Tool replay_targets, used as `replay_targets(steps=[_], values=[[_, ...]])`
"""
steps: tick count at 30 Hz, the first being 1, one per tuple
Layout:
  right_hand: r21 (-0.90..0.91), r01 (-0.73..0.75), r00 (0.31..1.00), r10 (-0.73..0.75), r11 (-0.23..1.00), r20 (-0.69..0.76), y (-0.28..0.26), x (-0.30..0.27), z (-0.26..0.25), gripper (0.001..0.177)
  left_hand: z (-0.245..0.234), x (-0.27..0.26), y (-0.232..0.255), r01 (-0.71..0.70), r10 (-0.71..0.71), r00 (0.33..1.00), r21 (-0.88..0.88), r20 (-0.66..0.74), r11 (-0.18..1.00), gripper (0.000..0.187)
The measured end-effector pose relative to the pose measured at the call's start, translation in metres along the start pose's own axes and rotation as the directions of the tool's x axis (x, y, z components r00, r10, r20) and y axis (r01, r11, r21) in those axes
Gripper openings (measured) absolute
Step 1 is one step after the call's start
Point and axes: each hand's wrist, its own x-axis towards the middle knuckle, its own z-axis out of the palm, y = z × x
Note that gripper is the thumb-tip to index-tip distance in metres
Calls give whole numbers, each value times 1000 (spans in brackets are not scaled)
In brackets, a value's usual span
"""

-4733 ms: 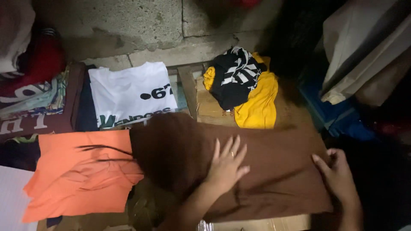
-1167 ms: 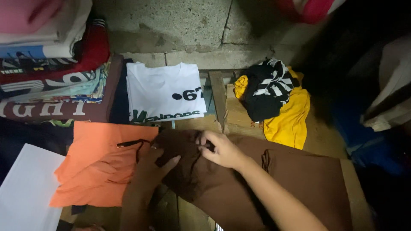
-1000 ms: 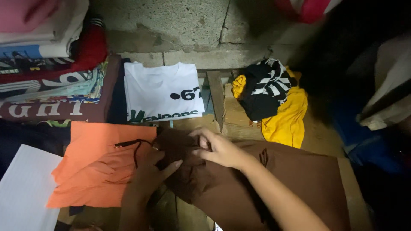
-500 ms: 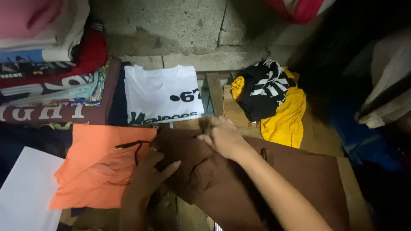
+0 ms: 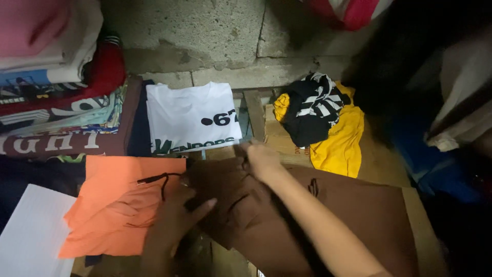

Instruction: Fold brown pants and a striped shirt on a cardboard box.

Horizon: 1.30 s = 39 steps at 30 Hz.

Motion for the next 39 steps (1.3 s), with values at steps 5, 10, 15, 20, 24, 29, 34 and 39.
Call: replay_targets(steps=[5,10,15,20,24,29,34,39], values=[[627,10,995,52,779,-81,14,-3,-38,21,-20,31,14,-13,-66,969,-311,-240,950,47],[548,159,924,72,821,-376,18,-44,-50,15,2,62,8,57,-54,924,-4,-379,998,37],[352,58,897,106,934,-429,41,-84,-2,17,0,65,35,1,142,852,273,-505,962,49],[402,-73,896,237,913,-376,57,-87,26,25,4,20,60,-423,423,906,36,18,905,60],[435,-93,916,249,896,-316,51,-86,12,26,18,-13,55,-417,381,893,124,239,900,87],[424,-82,912,240,902,-333,55,-88,20,25,8,-39,52,-437,398,898,264,190,860,84],[447,-72,906,246,892,-345,55,-90,18,25,-3,-31,31,-399,395,916,258,69,880,55],[453,-65,913,237,889,-333,52,-93,18,24,-4,4,11,-141,160,972,118,-174,983,38]])
